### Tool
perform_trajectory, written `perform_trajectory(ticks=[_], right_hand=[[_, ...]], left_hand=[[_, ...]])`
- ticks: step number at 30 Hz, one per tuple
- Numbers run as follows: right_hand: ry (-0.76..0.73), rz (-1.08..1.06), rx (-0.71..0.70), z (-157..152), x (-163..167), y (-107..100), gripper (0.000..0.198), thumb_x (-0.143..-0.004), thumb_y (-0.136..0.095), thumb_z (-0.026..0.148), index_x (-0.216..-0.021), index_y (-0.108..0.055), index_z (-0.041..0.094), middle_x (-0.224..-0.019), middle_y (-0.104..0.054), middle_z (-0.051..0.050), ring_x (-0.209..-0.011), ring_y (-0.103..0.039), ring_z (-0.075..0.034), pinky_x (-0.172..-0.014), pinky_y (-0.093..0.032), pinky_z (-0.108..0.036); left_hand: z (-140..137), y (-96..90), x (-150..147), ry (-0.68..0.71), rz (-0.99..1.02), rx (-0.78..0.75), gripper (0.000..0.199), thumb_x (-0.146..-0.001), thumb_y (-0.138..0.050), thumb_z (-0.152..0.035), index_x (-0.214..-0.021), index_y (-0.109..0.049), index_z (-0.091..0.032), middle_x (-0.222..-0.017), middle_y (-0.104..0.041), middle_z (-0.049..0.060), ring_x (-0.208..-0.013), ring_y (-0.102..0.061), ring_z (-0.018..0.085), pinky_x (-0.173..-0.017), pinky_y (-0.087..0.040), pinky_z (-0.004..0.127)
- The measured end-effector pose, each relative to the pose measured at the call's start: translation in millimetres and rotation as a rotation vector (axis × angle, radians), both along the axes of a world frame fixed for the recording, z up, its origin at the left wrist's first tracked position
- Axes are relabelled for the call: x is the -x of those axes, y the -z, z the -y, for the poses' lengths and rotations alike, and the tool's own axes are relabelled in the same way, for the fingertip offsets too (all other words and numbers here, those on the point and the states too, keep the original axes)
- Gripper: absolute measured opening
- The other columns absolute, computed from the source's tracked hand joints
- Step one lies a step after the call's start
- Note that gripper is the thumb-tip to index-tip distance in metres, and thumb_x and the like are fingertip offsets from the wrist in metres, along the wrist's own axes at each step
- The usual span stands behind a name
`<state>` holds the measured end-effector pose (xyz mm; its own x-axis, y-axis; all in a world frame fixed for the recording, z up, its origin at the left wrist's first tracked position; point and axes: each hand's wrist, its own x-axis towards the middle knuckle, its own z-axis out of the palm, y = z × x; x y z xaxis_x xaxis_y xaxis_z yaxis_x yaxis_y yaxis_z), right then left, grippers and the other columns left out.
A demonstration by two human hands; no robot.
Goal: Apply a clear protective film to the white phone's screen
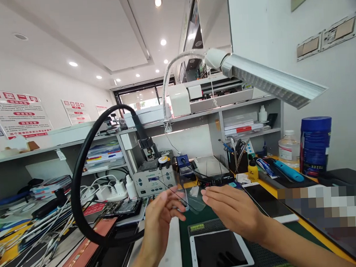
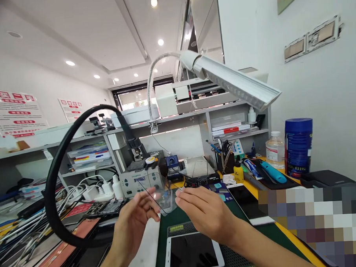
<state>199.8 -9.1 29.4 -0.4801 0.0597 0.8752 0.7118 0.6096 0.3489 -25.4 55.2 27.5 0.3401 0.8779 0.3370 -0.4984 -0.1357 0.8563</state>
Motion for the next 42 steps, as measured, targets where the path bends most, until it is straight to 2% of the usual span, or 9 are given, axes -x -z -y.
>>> perform_trajectory(ticks=[3,7,11,14,16,20,26,34,42], right_hand=[[0.04,0.097,-0.004,-0.5,0.3,3.0,0.024,-0.093,-0.062,0.003,-0.114,-0.071,0.008,-0.11,-0.08,-0.014,-0.105,-0.075,-0.027,-0.081,-0.063,-0.038],[0.059,0.13,0.046,-1.8,-1.9,5.4,0.023,-0.093,-0.061,0.003,-0.112,-0.071,0.01,-0.112,-0.079,-0.014,-0.107,-0.074,-0.029,-0.083,-0.062,-0.04],[0.047,0.064,0.247,0.7,2.7,9.4,0.021,-0.091,-0.064,0.013,-0.111,-0.07,0.011,-0.122,-0.074,-0.02,-0.118,-0.067,-0.033,-0.094,-0.059,-0.048],[0.066,-0.014,0.375,4.6,11.9,16.3,0.034,-0.089,-0.069,0.032,-0.117,-0.068,0.013,-0.128,-0.068,-0.023,-0.118,-0.065,-0.037,-0.095,-0.057,-0.056],[0.132,-0.074,0.41,6.2,18.9,22.3,0.041,-0.089,-0.07,0.037,-0.123,-0.065,0.014,-0.127,-0.066,-0.024,-0.116,-0.065,-0.038,-0.094,-0.057,-0.058],[0.251,-0.199,0.446,3.7,28.7,35.0,0.046,-0.09,-0.069,0.033,-0.131,-0.059,0.014,-0.127,-0.062,-0.024,-0.116,-0.063,-0.039,-0.091,-0.059,-0.057],[0.303,-0.34,0.499,-3.7,30.8,47.5,0.051,-0.088,-0.067,0.031,-0.136,-0.054,0.021,-0.131,-0.058,-0.02,-0.12,-0.062,-0.039,-0.089,-0.061,-0.053],[0.299,-0.376,0.575,-2.9,29.5,44.5,0.056,-0.088,-0.065,0.032,-0.141,-0.048,0.021,-0.132,-0.058,-0.02,-0.118,-0.064,-0.037,-0.086,-0.063,-0.049],[0.279,-0.426,0.65,-2.2,30.5,44.5,0.066,-0.089,-0.065,0.031,-0.149,-0.039,0.023,-0.139,-0.055,-0.018,-0.129,-0.059,-0.036,-0.096,-0.061,-0.05]], left_hand=[[-3.9,-2.7,1.5,-0.11,-0.038,0.084,0.044,-0.08,-0.08,-0.047,-0.103,-0.078,-0.01,-0.093,-0.076,0.013,-0.064,-0.063,0.017,-0.05,-0.056,0.029],[-9.8,-1.3,2.0,-0.143,-0.098,0.127,0.04,-0.073,-0.083,-0.039,-0.098,-0.077,-0.009,-0.088,-0.077,0.011,-0.059,-0.061,0.015,-0.047,-0.055,0.027],[-14.2,1.4,1.1,-0.182,-0.134,0.121,0.036,-0.074,-0.082,-0.038,-0.095,-0.077,-0.009,-0.09,-0.078,0.011,-0.058,-0.062,0.013,-0.048,-0.056,0.025],[-13.6,2.8,0.2,-0.197,-0.182,0.069,0.035,-0.077,-0.081,-0.04,-0.095,-0.077,-0.01,-0.093,-0.079,0.011,-0.06,-0.065,0.014,-0.051,-0.057,0.025],[-10.7,2.8,-1.2,-0.184,-0.214,0.026,0.037,-0.079,-0.081,-0.042,-0.098,-0.077,-0.01,-0.094,-0.079,0.012,-0.063,-0.067,0.015,-0.052,-0.058,0.025],[-3.1,2.7,-6.1,-0.15,-0.262,-0.043,0.045,-0.08,-0.081,-0.048,-0.104,-0.076,-0.01,-0.094,-0.08,0.014,-0.067,-0.071,0.018,-0.056,-0.061,0.028],[0.7,6.7,-11.6,-0.104,-0.299,-0.095,0.051,-0.079,-0.081,-0.054,-0.106,-0.076,-0.01,-0.096,-0.08,0.014,-0.07,-0.073,0.02,-0.06,-0.064,0.031],[4.8,5.3,-10.5,-0.02,-0.325,-0.127,0.041,-0.082,-0.08,-0.049,-0.101,-0.078,-0.013,-0.096,-0.08,0.013,-0.077,-0.075,0.022,-0.066,-0.065,0.033],[6.4,3.9,-9.3,0.011,-0.347,-0.185,0.041,-0.086,-0.076,-0.054,-0.094,-0.08,-0.014,-0.094,-0.079,0.014,-0.083,-0.074,0.026,-0.066,-0.064,0.034]])
